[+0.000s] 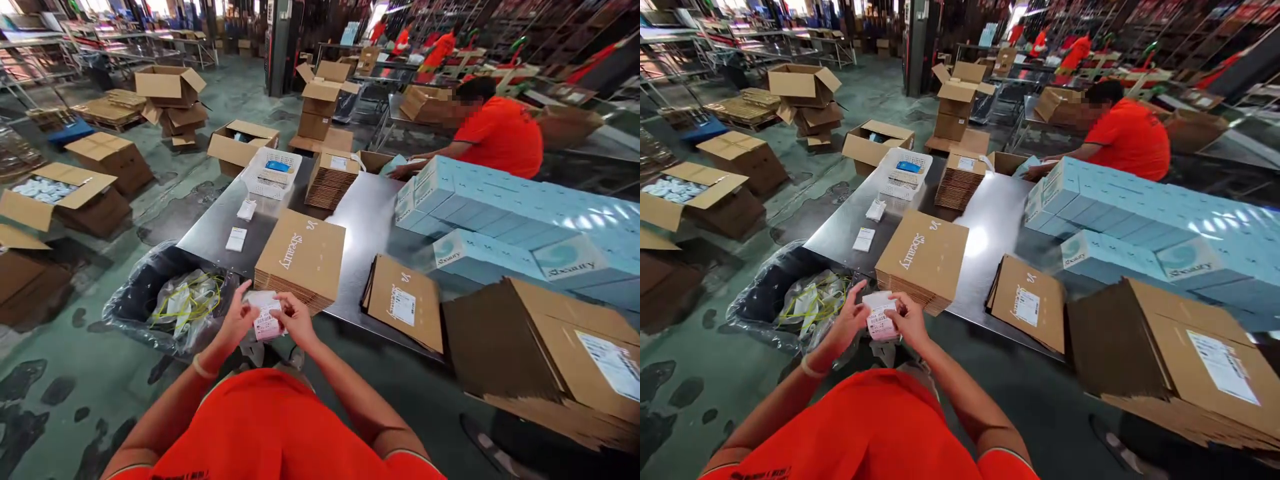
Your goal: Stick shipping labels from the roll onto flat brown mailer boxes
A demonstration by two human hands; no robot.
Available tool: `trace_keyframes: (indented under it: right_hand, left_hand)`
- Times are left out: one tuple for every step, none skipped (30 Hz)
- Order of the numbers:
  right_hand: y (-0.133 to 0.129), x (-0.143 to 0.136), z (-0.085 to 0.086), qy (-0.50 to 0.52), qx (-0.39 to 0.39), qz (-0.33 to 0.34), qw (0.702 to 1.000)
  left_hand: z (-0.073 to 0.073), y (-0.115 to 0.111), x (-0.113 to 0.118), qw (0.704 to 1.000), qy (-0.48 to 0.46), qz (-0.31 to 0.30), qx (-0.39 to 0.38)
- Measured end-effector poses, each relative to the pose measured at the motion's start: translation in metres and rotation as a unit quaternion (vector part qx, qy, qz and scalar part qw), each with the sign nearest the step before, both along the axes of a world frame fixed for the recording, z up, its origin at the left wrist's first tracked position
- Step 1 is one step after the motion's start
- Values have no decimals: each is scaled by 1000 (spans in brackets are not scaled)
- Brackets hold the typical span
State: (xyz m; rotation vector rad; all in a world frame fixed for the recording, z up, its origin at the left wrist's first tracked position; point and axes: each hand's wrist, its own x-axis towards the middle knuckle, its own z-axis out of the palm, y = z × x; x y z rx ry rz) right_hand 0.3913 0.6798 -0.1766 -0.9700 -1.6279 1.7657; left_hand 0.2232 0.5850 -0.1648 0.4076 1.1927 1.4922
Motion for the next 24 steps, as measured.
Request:
trace_keyframes:
  right_hand:
    - [-1, -2, 2, -7, 8, 4, 1000]
    - [-2, -4, 3, -14, 18, 3, 1000]
    - [-3, -4, 3, -20, 29, -3, 999]
    - [-4, -4, 2, -25, 40, -11, 999]
    - [-5, -2, 2, -29, 53, -21, 998]
    - [-7, 0, 1, -32, 74, -34, 996]
    - [-9, 3, 0, -32, 107, -48, 993]
    - [-11, 6, -1, -30, 151, -64, 986]
    - [-12, 10, -1, -26, 201, -82, 976]
    - [-11, 14, 0, -23, 250, -99, 963]
    - [-8, 17, 2, -20, 292, -114, 950]
    - [-2, 21, 5, -20, 322, -126, 938]
    - [8, 24, 10, -23, 340, -139, 930]
    - [23, 26, 16, -29, 348, -153, 924]
    - [43, 27, 23, -39, 347, -170, 921]
    - [66, 26, 30, -53, 339, -188, 920]
    - [92, 24, 36, -69, 325, -206, 921]
    - [119, 21, 42, -89, 309, -219, 921]
    - [144, 17, 46, -113, 294, -226, 922]
    - [168, 13, 49, -141, 283, -223, 922]
    - [188, 9, 50, -175, 275, -214, 921]
    - [203, 6, 49, -213, 272, -198, 917]
    - [213, 3, 47, -254, 271, -178, 911]
    - [219, 1, 45, -296, 273, -159, 902]
  left_hand:
    - [0, -3, 4, 999, 23, -27, 16]
    - [1, -4, 7, 998, 44, -43, 22]
    - [2, -3, 8, 997, 62, -51, 19]
    - [2, 0, 9, 996, 74, -56, 10]
    - [3, 4, 9, 995, 85, -60, 1]
    - [4, 9, 9, 993, 98, -63, -7]
    - [5, 13, 9, 992, 110, -67, -12]
    - [6, 18, 9, 990, 122, -72, -17]
    - [7, 23, 9, 988, 130, -75, -21]
    - [8, 27, 10, 988, 133, -77, -25]
    - [8, 31, 11, 988, 130, -80, -27]
    - [8, 34, 13, 988, 120, -89, -27]
    - [8, 37, 15, 988, 106, -105, -28]
    - [7, 39, 17, 987, 90, -127, -27]
    - [6, 41, 20, 986, 73, -151, -27]
    - [4, 43, 23, 984, 57, -169, -31]
    - [1, 45, 26, 983, 43, -177, -38]
    - [-3, 47, 30, 983, 32, -175, -47]
    - [-7, 49, 34, 984, 25, -165, -56]
    - [-12, 52, 37, 986, 22, -152, -66]
    - [-18, 55, 40, 987, 22, -140, -74]
    - [-26, 57, 41, 988, 24, -132, -80]
    - [-34, 58, 42, 988, 28, -127, -84]
    - [-43, 58, 41, 987, 35, -126, -90]
